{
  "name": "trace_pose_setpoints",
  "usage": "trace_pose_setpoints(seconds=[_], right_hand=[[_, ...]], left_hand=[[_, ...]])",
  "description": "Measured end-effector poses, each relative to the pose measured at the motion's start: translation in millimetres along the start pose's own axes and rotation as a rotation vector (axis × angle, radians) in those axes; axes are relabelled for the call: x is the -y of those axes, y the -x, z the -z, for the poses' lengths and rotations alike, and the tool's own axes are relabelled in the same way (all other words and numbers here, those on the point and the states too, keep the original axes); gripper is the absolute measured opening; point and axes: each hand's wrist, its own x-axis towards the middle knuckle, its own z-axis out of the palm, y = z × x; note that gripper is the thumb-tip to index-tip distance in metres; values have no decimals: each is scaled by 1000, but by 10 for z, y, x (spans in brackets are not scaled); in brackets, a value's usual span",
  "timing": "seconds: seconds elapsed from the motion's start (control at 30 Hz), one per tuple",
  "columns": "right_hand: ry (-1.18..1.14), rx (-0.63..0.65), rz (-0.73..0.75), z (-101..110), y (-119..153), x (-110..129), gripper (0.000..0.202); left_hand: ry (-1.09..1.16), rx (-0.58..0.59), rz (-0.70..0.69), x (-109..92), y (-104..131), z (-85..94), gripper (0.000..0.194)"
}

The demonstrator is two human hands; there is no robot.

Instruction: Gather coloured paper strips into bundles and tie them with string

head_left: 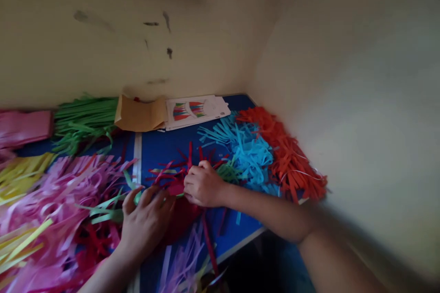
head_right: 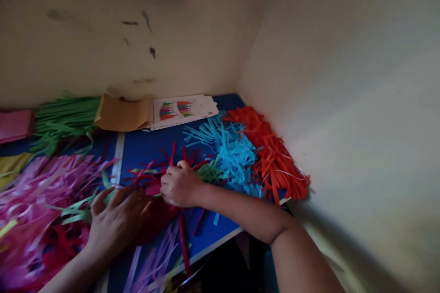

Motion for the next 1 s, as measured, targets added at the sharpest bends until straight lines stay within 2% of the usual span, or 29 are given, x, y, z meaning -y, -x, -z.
trace_pose_setpoints(seconds=[0.1,0.17,0.27,0.37,0.43,0.53,0.63,0.8,0.93,1.0], right_hand=[[47,-90,19,-15,29,86,17],[78,-165,49,-67,73,109,24],[49,-232,67,-160,198,48,27],[-96,-242,3,-229,336,-78,17],[-226,-209,-98,-247,388,-148,10],[-377,-101,-244,-234,396,-198,16],[-446,-41,-279,-206,379,-211,17],[-455,-23,-317,-153,347,-186,16],[-386,132,-404,-28,238,-125,11],[-337,207,-405,56,178,-95,6]], left_hand=[[-13,17,8,3,64,-60,23],[-1,5,-30,11,130,-71,24],[34,14,-104,66,263,-59,30],[97,87,-67,155,377,-53,30],[173,88,11,198,407,-61,25],[302,89,137,204,381,-67,27],[363,134,211,163,328,-51,26],[352,150,283,101,245,-21,27],[245,304,320,51,98,58,24],[192,336,264,11,31,114,17]])
